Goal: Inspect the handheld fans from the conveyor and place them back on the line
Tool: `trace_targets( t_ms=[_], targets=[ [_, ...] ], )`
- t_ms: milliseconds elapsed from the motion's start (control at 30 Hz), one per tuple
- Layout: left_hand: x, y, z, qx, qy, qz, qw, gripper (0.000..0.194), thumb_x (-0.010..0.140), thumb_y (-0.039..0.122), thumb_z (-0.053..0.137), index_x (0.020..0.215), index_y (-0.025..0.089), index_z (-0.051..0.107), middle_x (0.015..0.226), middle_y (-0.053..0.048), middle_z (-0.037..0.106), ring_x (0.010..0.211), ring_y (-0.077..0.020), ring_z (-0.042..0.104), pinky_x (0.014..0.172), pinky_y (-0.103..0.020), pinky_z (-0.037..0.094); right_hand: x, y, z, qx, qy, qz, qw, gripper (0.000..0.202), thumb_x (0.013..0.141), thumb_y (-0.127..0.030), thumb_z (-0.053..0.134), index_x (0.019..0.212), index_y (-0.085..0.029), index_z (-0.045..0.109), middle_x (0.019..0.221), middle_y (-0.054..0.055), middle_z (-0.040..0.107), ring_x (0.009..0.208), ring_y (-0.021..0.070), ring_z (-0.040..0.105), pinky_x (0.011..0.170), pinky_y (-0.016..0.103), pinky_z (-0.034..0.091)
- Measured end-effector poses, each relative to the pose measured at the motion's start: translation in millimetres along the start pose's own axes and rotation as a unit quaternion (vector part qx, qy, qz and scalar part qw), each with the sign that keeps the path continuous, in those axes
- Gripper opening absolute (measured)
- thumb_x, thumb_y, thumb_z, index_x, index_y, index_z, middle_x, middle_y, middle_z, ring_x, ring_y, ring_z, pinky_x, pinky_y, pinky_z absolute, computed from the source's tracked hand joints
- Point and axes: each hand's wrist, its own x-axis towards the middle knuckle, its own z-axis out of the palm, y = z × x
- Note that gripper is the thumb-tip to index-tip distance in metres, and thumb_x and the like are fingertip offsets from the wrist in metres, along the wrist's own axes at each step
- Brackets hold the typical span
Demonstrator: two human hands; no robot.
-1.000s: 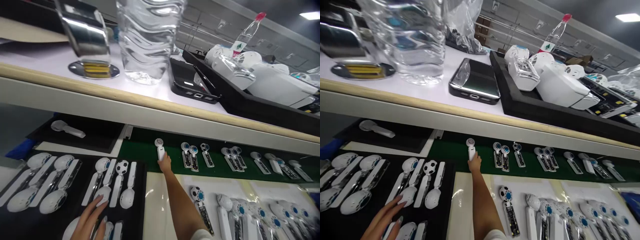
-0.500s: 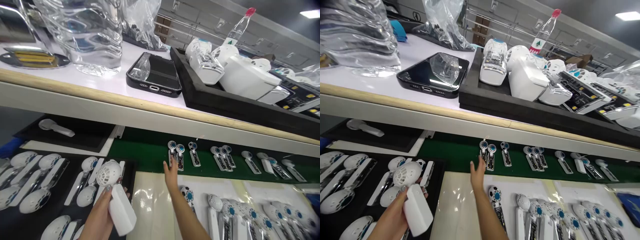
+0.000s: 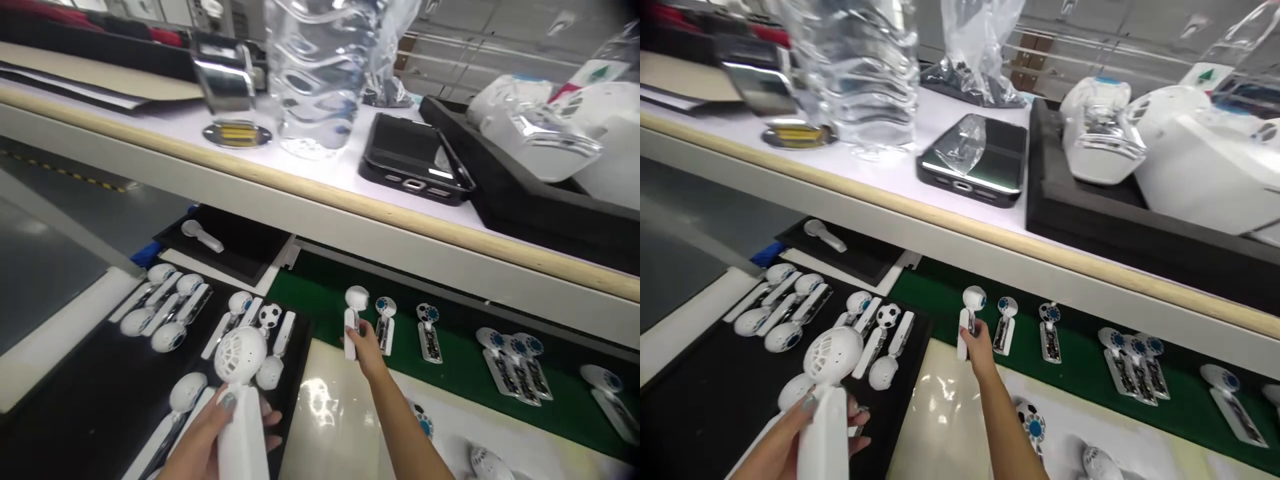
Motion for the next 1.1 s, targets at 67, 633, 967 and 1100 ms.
trace_targets(
  t_ms=[67,633,967,1100],
  targets=[
    [-11,6,-2.4,-0.008,-0.06,0.001,0.998,0.042,0.065,0.032,0.07,0.101,0.015,0.055,0.09,-0.013,0.067,0.1,-0.0364,0.057,0.083,-0.055,0.047,-45,-8,11,0.087,-0.038,-0.038,0.995,0.054,0.07,-0.052,0.056,0.112,-0.025,0.038,0.114,0.007,0.055,0.079,0.0197,0.062,0.059,0.03,0.048],
    [-38,61,-121.4,-0.029,-0.23,-0.001,0.973,0.032,0.076,0.05,0.052,0.079,0.018,0.058,0.076,-0.003,0.061,0.049,-0.013,0.055,0.052,-0.027,0.044,-249,-93,59,0.424,-0.165,0.114,0.883,0.05,0.07,-0.065,0.051,0.106,-0.031,0.057,0.112,0.007,0.062,0.095,0.0305,0.06,0.079,0.047,0.047],
    [-16,88,-194.3,0.234,-0.011,0.187,0.954,0.056,0.063,0.034,0.072,0.113,0.023,0.047,0.107,-0.008,0.06,0.111,-0.0272,0.049,0.098,-0.038,0.034,-308,-107,138,0.367,-0.117,0.131,0.914,0.057,0.071,-0.07,0.043,0.086,-0.018,0.06,0.082,0.009,0.068,0.07,0.0245,0.063,0.059,0.035,0.05],
    [-23,94,-207.6,0.162,-0.087,0.197,0.963,0.058,0.064,0.031,0.071,0.116,0.031,0.046,0.115,-0.003,0.058,0.097,-0.0247,0.057,0.086,-0.037,0.044,-320,-116,155,0.309,-0.077,0.14,0.938,0.06,0.068,-0.073,0.043,0.084,-0.018,0.059,0.076,0.009,0.068,0.061,0.0234,0.062,0.05,0.033,0.048]
  ],
)
